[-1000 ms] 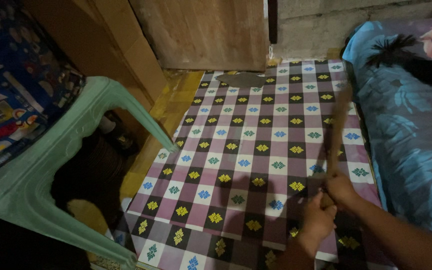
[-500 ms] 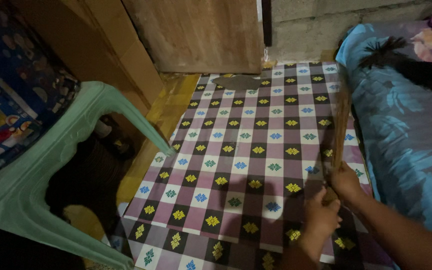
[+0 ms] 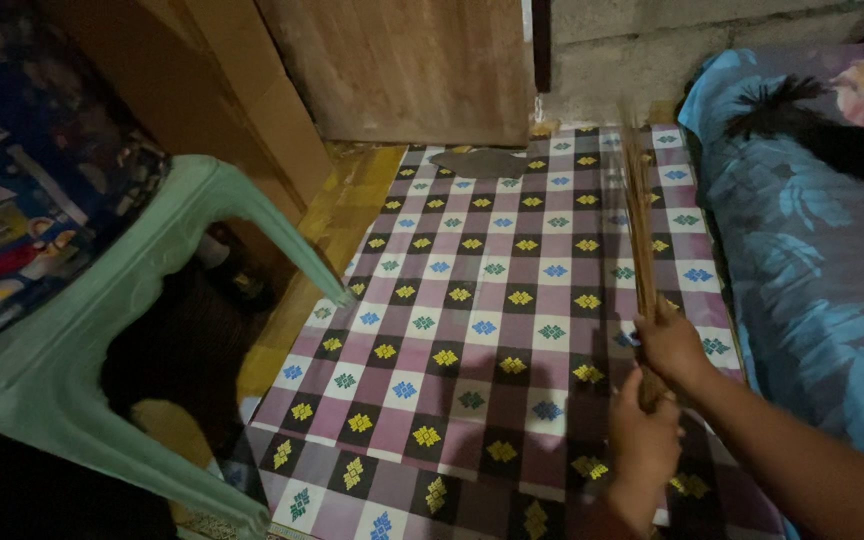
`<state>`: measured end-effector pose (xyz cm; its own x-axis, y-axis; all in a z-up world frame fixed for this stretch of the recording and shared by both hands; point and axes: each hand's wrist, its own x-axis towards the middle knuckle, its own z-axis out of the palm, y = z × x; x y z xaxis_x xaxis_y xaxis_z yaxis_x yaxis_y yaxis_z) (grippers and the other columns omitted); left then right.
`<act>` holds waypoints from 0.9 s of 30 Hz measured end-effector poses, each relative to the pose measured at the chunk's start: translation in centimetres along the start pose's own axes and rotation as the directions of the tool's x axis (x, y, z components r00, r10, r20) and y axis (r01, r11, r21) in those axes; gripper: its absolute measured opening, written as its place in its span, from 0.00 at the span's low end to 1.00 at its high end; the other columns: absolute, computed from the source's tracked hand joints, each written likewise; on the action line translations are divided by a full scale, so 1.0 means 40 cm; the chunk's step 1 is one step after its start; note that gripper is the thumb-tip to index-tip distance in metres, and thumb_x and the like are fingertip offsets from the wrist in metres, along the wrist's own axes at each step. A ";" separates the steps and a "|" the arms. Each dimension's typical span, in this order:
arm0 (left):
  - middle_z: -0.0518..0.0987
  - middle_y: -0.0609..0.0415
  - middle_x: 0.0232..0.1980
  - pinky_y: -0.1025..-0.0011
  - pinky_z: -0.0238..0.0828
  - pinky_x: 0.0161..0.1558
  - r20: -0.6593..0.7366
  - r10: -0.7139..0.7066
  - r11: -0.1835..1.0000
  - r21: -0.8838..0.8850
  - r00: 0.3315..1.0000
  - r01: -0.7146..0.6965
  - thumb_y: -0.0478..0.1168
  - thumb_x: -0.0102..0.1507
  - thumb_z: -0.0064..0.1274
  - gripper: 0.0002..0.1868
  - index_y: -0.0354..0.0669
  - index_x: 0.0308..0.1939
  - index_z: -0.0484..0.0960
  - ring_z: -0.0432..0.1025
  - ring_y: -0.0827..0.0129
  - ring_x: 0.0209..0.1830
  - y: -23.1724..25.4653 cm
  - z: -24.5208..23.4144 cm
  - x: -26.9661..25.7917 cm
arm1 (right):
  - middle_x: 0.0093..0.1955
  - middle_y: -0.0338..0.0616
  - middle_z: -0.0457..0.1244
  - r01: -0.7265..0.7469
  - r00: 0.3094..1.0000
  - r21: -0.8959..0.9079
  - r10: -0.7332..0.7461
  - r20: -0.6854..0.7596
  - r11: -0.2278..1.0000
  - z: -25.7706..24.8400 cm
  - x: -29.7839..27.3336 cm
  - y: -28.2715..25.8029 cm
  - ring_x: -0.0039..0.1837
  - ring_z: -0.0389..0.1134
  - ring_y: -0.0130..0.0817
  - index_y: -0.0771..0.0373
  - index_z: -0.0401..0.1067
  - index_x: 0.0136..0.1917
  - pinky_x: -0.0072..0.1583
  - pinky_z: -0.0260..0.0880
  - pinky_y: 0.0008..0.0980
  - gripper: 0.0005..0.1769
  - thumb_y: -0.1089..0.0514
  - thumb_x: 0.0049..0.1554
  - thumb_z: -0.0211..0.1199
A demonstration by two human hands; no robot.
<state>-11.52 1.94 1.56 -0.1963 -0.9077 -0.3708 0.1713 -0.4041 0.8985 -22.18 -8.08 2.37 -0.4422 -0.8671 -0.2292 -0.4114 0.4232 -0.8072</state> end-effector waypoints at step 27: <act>0.81 0.54 0.50 0.77 0.75 0.32 0.066 -0.108 0.991 0.092 0.992 0.102 0.38 0.68 0.56 0.29 0.45 0.74 0.68 0.76 0.76 0.34 -0.158 -0.005 -0.031 | 0.48 0.57 0.68 -0.203 0.968 0.110 0.183 0.172 0.973 0.039 0.013 0.247 0.42 0.71 0.45 0.70 0.65 0.69 0.44 0.76 0.44 0.21 0.58 0.66 0.50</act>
<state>-12.16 5.60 -3.71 -0.2768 -0.8493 -0.4495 0.0606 -0.4823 0.8739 -25.24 -4.77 -6.56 -0.3658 -0.8073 -0.4630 -0.2228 0.5590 -0.7987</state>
